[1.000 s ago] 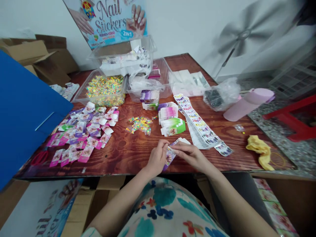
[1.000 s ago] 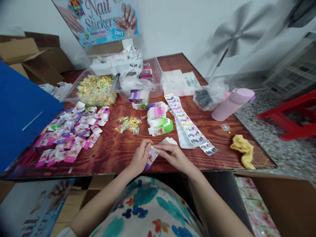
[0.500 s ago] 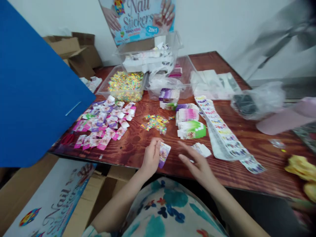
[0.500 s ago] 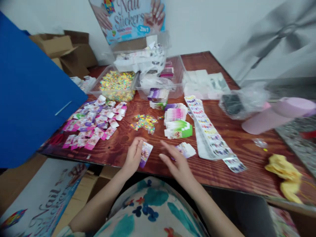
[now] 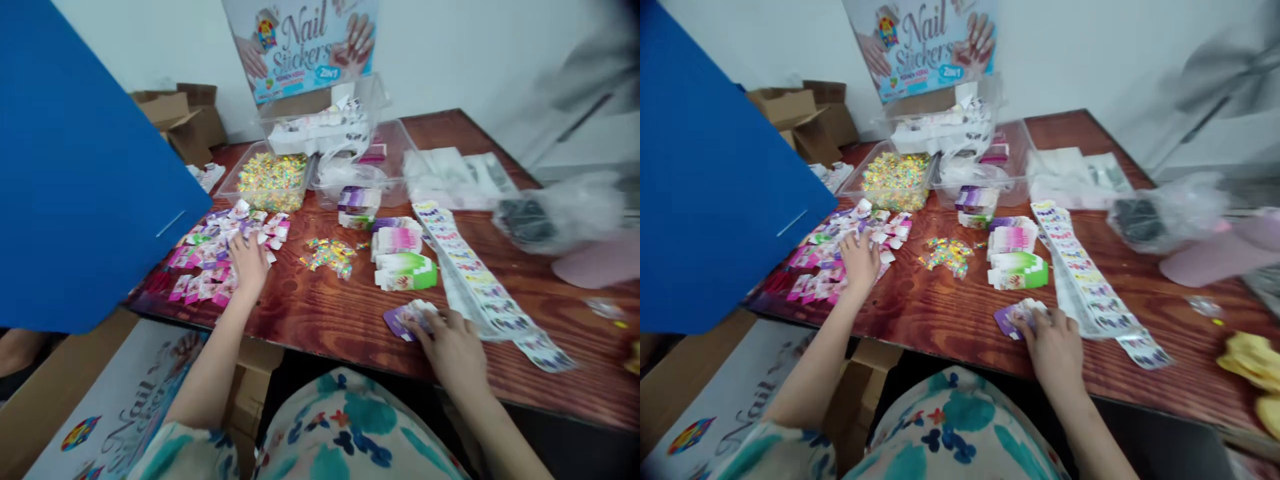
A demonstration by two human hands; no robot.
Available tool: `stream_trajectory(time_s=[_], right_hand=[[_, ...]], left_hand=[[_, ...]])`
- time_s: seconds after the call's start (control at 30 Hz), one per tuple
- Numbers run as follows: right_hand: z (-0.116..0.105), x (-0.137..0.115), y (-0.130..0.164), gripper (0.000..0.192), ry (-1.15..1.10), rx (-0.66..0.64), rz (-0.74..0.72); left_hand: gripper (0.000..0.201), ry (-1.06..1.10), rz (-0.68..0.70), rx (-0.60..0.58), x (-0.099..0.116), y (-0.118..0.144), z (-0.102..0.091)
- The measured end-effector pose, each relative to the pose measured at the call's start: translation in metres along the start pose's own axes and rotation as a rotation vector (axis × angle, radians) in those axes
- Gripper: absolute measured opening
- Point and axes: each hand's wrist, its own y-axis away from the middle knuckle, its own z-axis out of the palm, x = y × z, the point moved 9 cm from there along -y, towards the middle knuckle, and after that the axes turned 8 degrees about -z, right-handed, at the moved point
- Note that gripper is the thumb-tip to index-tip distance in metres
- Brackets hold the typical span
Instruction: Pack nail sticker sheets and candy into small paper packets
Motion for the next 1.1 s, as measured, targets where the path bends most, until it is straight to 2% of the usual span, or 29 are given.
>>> stream_trajectory(time_s=[0.07, 0.13, 0.2, 0.23, 0.3, 0.4, 0.47, 0.53, 0.57, 0.6, 0.63, 0.73, 0.8, 0.87, 1.0, 1.1], right_hand=[[0.004, -0.003, 0.0, 0.043, 0.174, -0.074, -0.019], [0.005, -0.002, 0.0, 0.036, 0.214, -0.097, -0.015], [0.001, 0.002, -0.001, 0.029, 0.161, -0.059, 0.012], [-0.003, 0.003, -0.001, 0.027, 0.114, -0.026, 0.03], [-0.012, 0.004, -0.002, 0.027, -0.021, 0.043, 0.065], [-0.026, -0.005, -0.005, 0.025, -0.286, 0.1, 0.079], [-0.035, -0.016, -0.008, 0.023, -0.428, 0.111, 0.066], [-0.044, -0.026, -0.011, 0.021, -0.515, 0.138, 0.051], [-0.047, -0.03, -0.011, 0.021, -0.544, 0.154, 0.043], [-0.05, -0.034, -0.012, 0.02, -0.567, 0.168, 0.035], [-0.05, -0.036, -0.012, 0.019, -0.585, 0.177, 0.028], [-0.042, -0.038, -0.011, 0.02, -0.614, 0.17, 0.056], [-0.033, -0.037, -0.009, 0.022, -0.638, 0.149, 0.094], [-0.024, -0.037, -0.008, 0.022, -0.682, 0.134, 0.115], [-0.016, -0.041, -0.012, 0.021, -0.723, 0.081, 0.117], [-0.022, -0.035, -0.015, 0.021, -0.752, 0.131, 0.14]], left_hand=[[0.03, 0.143, 0.242, -0.159, 0.059, 0.054, 0.02], [0.028, 0.297, 0.48, -0.395, 0.116, 0.12, 0.04], [0.032, 0.361, 0.58, -0.547, 0.154, 0.173, 0.055], [0.035, 0.375, 0.589, -0.596, 0.166, 0.19, 0.061], [0.038, 0.414, 0.565, -0.667, 0.183, 0.206, 0.07], [0.022, 0.546, 0.449, -0.794, 0.192, 0.198, 0.074], [0.012, 0.693, 0.39, -0.992, 0.197, 0.193, 0.074], [0.008, 0.82, 0.395, -1.27, 0.205, 0.202, 0.071], [0.01, 0.848, 0.414, -1.37, 0.207, 0.207, 0.067], [0.011, 0.838, 0.433, -1.407, 0.208, 0.211, 0.064], [0.012, 0.787, 0.446, -1.368, 0.207, 0.211, 0.063], [0.019, 0.518, 0.467, -0.988, 0.197, 0.197, 0.058], [0.025, 0.371, 0.481, -0.827, 0.193, 0.194, 0.055], [0.027, 0.312, 0.487, -0.82, 0.192, 0.196, 0.06], [0.021, 0.326, 0.423, -0.925, 0.19, 0.195, 0.075], [0.019, 0.594, 0.296, -1.029, 0.19, 0.189, 0.08]])
